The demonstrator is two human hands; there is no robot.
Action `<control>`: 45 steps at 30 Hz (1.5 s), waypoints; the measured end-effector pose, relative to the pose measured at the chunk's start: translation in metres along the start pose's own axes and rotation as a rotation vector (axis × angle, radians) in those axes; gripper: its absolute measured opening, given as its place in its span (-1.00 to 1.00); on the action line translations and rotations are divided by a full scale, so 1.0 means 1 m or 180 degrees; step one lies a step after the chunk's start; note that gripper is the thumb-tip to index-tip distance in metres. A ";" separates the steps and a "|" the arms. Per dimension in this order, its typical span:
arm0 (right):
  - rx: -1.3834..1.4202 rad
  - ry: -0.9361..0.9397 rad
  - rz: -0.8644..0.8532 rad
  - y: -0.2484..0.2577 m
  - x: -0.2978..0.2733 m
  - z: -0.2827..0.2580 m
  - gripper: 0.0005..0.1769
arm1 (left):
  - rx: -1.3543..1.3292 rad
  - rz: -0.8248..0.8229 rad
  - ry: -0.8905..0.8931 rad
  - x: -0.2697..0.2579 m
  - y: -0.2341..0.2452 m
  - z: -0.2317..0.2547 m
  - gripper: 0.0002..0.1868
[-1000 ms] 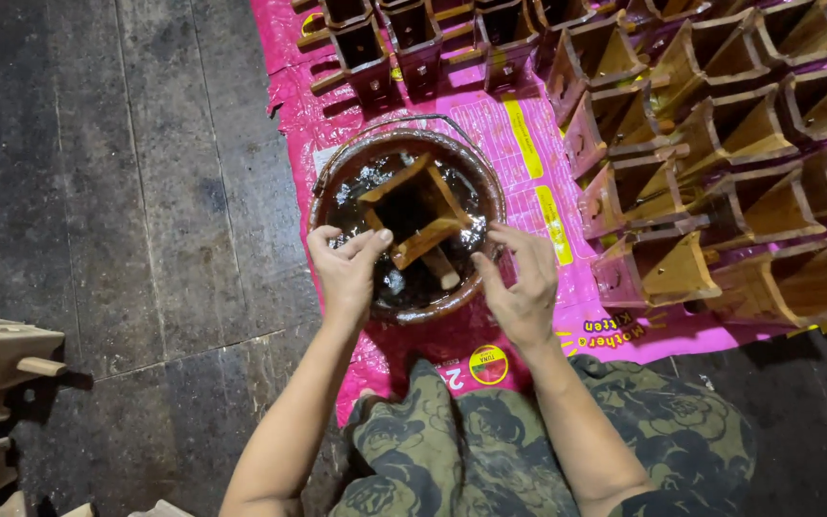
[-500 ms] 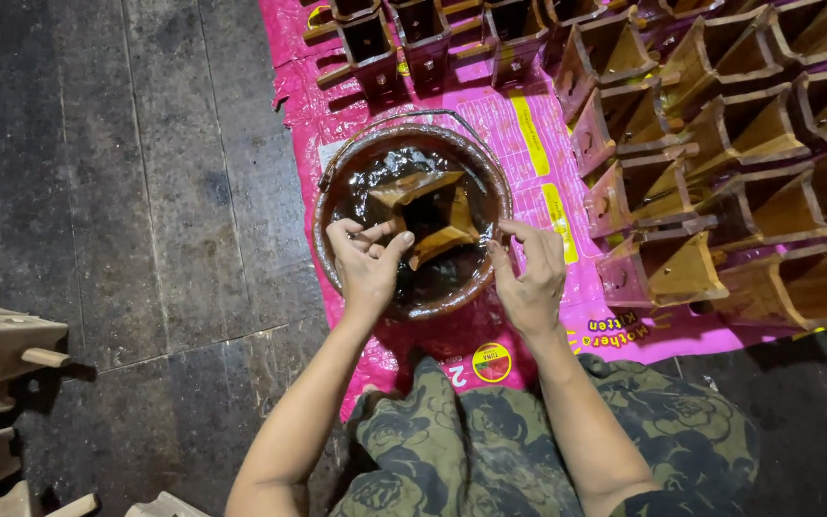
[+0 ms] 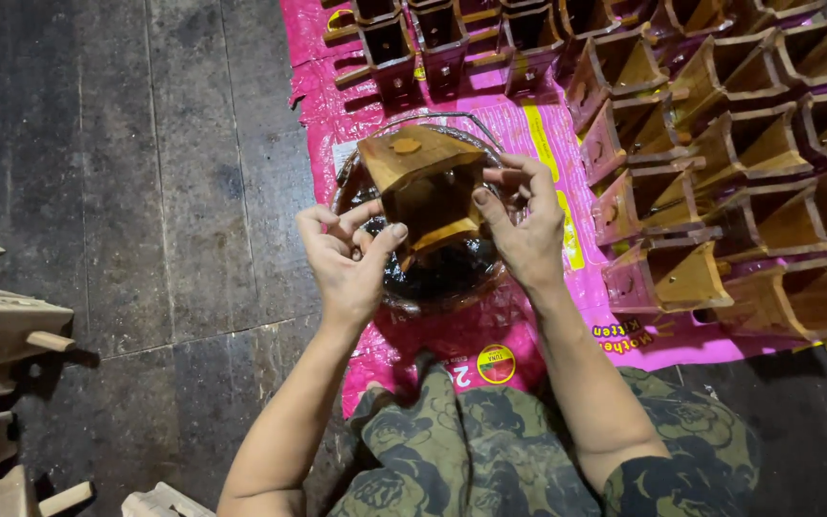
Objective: Staining small wooden birdhouses by dipping them into a bowl of dark finish and arranging them on a plastic sheet to dry.
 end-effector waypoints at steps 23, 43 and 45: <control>0.0164 0.0929 0.0002 0.011 0.026 -0.054 -0.57 | -0.0012 -0.0149 -0.0594 0.002 -0.012 0.068 -0.32; 0.0199 0.0276 0.0861 -0.028 -0.021 0.023 -0.45 | 0.0322 -0.0311 0.0391 -0.019 0.004 0.001 -0.37; 0.0191 0.0864 0.1091 -0.025 -0.035 0.017 -0.15 | 0.0297 -0.0459 -0.0351 -0.027 0.005 0.004 -0.40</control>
Point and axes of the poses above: each hand's wrist, its own x-axis towards the middle knuckle, its own y-axis out of the back of the hand, z = x × y, the point moved 1 cm from there along x, towards the middle knuckle, and after that the axes turned 14 degrees about -z, right-handed, at the moved point
